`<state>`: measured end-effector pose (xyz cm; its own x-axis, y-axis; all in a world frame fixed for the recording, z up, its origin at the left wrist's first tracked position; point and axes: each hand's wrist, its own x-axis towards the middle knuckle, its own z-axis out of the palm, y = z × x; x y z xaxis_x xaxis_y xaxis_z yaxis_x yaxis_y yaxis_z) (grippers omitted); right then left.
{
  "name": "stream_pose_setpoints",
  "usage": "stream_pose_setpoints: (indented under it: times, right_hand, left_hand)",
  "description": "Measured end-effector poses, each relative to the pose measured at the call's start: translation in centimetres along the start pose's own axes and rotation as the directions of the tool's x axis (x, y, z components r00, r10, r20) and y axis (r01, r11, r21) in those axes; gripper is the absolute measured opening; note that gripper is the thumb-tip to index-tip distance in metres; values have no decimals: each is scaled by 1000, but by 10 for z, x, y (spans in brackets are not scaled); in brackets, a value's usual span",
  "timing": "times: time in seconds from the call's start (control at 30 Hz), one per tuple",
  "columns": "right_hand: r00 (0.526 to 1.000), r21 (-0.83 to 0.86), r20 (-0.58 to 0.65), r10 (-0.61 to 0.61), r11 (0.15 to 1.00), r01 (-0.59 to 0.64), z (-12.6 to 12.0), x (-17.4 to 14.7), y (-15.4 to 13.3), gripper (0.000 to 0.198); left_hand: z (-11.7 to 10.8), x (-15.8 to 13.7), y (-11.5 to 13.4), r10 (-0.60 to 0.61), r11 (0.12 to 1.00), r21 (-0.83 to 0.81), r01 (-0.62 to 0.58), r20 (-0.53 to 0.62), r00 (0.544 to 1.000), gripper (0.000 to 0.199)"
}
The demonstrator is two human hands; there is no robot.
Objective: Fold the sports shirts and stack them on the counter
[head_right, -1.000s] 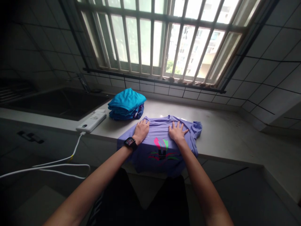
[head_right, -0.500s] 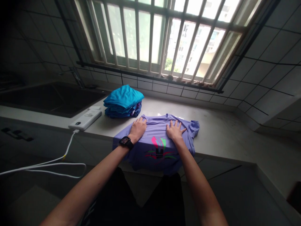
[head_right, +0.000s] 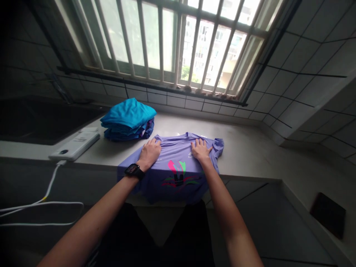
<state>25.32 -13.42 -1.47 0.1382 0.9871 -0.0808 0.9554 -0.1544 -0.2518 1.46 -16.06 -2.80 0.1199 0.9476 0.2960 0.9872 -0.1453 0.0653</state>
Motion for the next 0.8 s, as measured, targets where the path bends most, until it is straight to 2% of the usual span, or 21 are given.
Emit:
stream_pose_setpoints:
  times: [0.07, 0.17, 0.23, 0.3, 0.37, 0.47, 0.53, 0.63, 0.7, 0.8]
  right_hand:
    - [999, 87, -22, -39, 995, 41, -5, 2, 4, 60]
    - [984, 204, -167, -69, 974, 103, -19, 1, 22, 54]
    - [952, 243, -304, 37, 969, 40, -31, 0, 45, 50]
    - [895, 299, -395, 208, 950, -88, -40, -2, 73, 49]
    - [862, 356, -393, 320, 917, -178, -45, -3, 100, 49]
    - [916, 358, -278, 290, 916, -181, -50, -4, 127, 36]
    - [926, 333, -265, 270, 927, -175, -53, -5, 137, 23]
    - [879, 283, -364, 309, 935, -211, -60, -4, 142, 34]
    - [868, 252, -396, 301, 944, -212, -63, -1, 141, 42]
    - [930, 172, -318, 186, 976, -136, -61, 3, 136, 49]
  left_hand:
    - [1, 1, -1, 1, 1000, -9, -1, 1, 1000, 38]
    - [4, 2, -4, 11, 1000, -15, -11, -4, 1000, 38]
    - [6, 3, -5, 22, 1000, -16, -22, -17, 1000, 39]
    - [8, 3, -6, 27, 999, -16, -28, -36, 999, 39]
    - [10, 4, -7, 29, 999, -13, -30, -54, 998, 38]
    - [12, 6, -9, 35, 999, -9, -36, -67, 997, 37]
    - [14, 7, -10, 37, 999, -11, -38, -73, 997, 38]
    - [14, 7, -9, 36, 999, -16, -37, -80, 996, 38]
    - [13, 7, -9, 34, 999, -16, -36, -71, 997, 38]
    - [13, 7, -8, 29, 999, -13, -30, -56, 998, 39]
